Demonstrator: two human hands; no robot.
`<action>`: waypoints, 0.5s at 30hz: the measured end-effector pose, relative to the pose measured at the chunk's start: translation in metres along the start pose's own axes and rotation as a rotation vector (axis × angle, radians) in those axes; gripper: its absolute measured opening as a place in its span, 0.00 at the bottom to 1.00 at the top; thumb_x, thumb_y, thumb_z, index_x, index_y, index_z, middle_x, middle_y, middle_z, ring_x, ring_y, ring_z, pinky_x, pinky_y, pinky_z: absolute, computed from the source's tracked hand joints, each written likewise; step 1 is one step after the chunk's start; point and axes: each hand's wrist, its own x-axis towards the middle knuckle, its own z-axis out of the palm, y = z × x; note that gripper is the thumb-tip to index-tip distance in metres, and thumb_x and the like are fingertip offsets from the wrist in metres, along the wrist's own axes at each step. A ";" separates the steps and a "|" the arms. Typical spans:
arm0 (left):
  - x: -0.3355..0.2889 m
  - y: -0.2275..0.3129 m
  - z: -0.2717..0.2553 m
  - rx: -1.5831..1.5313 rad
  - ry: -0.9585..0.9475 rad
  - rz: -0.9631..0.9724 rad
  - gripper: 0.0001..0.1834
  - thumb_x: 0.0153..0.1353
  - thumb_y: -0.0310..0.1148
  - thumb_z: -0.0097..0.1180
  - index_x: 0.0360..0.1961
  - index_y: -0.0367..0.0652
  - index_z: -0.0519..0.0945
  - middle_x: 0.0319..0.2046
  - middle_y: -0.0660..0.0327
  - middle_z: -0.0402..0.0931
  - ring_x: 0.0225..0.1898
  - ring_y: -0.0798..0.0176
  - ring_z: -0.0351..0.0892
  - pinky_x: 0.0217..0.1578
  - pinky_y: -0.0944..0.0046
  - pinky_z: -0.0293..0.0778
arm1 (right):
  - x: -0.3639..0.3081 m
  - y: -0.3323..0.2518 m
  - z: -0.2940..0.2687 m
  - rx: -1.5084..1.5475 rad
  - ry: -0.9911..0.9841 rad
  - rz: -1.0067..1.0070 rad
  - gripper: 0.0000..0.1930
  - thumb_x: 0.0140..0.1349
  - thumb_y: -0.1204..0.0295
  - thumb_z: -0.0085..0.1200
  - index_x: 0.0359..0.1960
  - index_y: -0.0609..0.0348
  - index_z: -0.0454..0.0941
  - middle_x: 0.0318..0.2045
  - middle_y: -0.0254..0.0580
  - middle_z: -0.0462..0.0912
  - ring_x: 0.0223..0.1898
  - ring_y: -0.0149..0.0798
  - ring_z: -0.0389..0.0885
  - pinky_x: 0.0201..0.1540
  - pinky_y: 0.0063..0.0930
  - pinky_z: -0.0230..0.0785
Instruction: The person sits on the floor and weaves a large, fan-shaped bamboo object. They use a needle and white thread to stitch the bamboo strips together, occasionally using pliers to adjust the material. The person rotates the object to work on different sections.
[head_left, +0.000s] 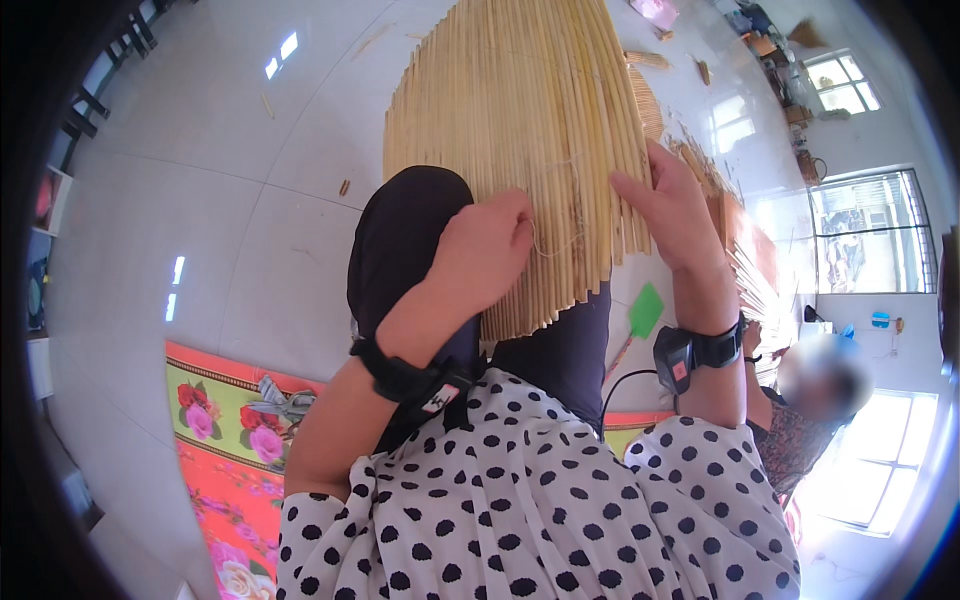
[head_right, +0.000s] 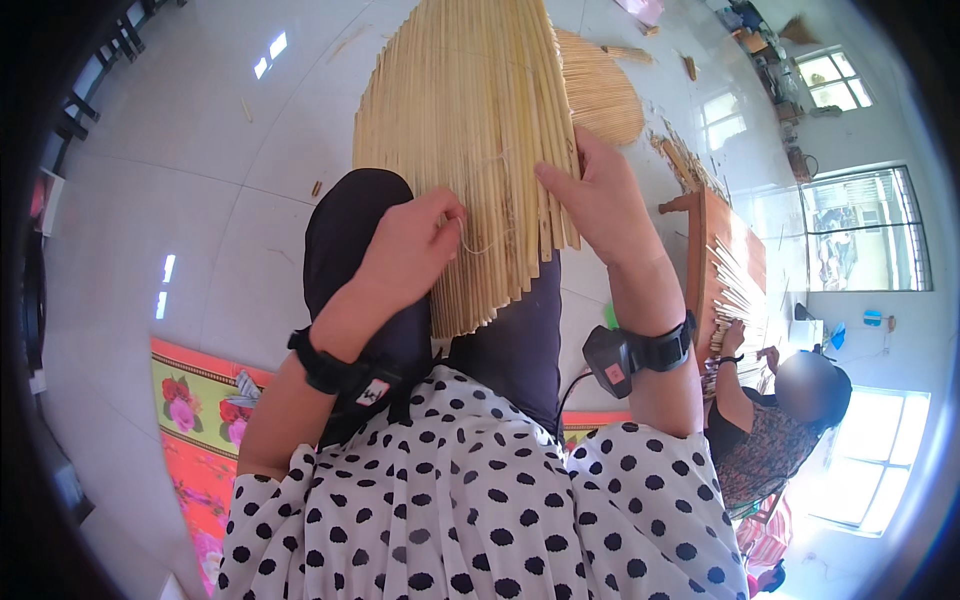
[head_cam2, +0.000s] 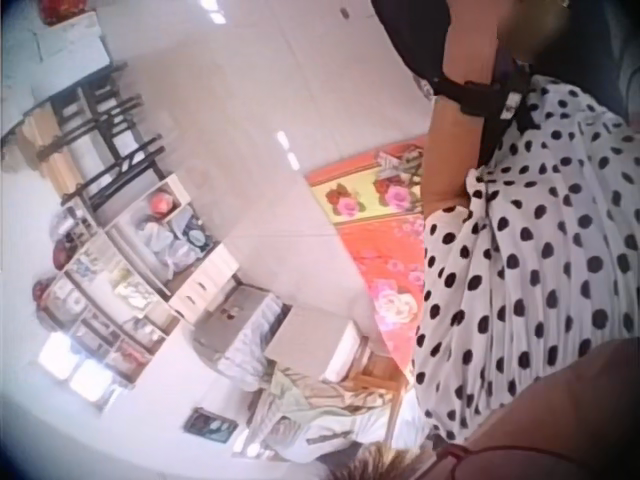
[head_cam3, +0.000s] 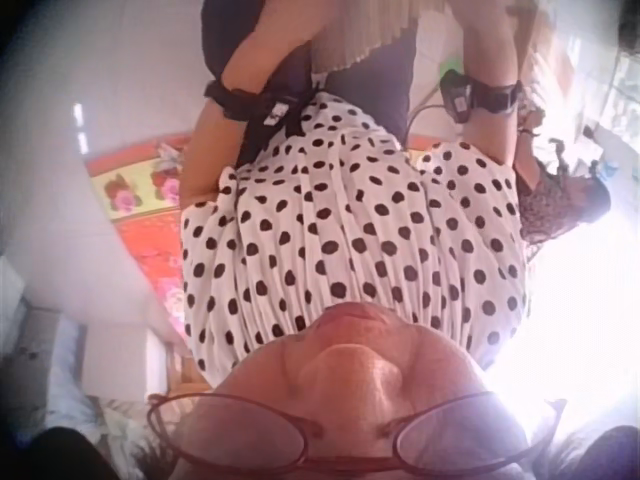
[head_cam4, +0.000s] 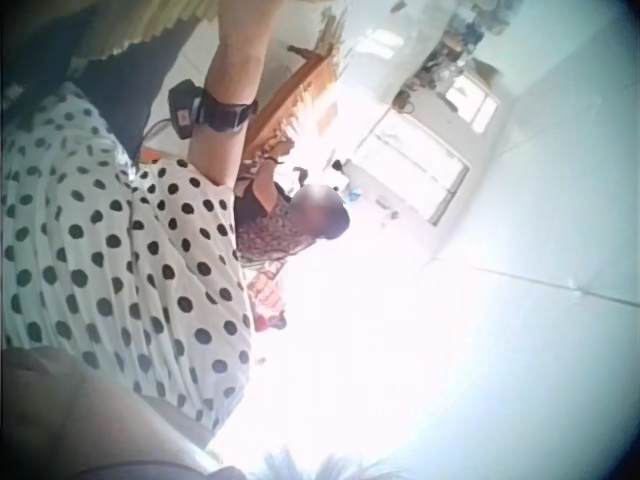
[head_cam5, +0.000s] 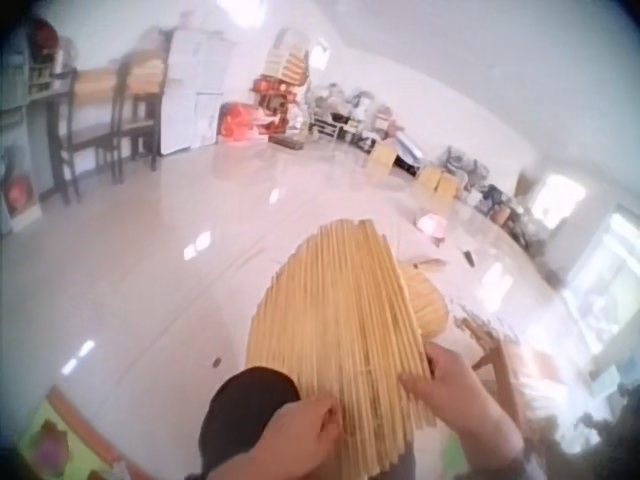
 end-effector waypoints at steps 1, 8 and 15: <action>0.001 0.004 -0.009 -0.256 -0.053 -0.061 0.05 0.64 0.29 0.51 0.33 0.38 0.74 0.31 0.60 0.80 0.25 0.65 0.81 0.28 0.63 0.77 | 0.000 0.002 -0.002 -0.027 -0.004 -0.006 0.18 0.64 0.75 0.57 0.54 0.71 0.75 0.43 0.42 0.83 0.43 0.30 0.80 0.48 0.26 0.73; -0.005 0.037 -0.061 -0.734 -0.303 -0.354 0.08 0.66 0.32 0.51 0.32 0.41 0.76 0.18 0.63 0.76 0.15 0.70 0.73 0.18 0.72 0.68 | 0.000 -0.003 -0.005 -0.086 -0.025 0.034 0.20 0.66 0.74 0.55 0.58 0.69 0.73 0.48 0.39 0.82 0.49 0.28 0.79 0.54 0.25 0.71; -0.011 0.037 -0.063 -1.130 -0.351 -0.450 0.09 0.68 0.32 0.51 0.34 0.38 0.77 0.16 0.61 0.73 0.12 0.69 0.68 0.15 0.71 0.64 | -0.044 -0.027 0.023 -0.082 0.419 -0.411 0.15 0.64 0.81 0.56 0.52 0.68 0.76 0.37 0.40 0.86 0.36 0.28 0.84 0.38 0.21 0.76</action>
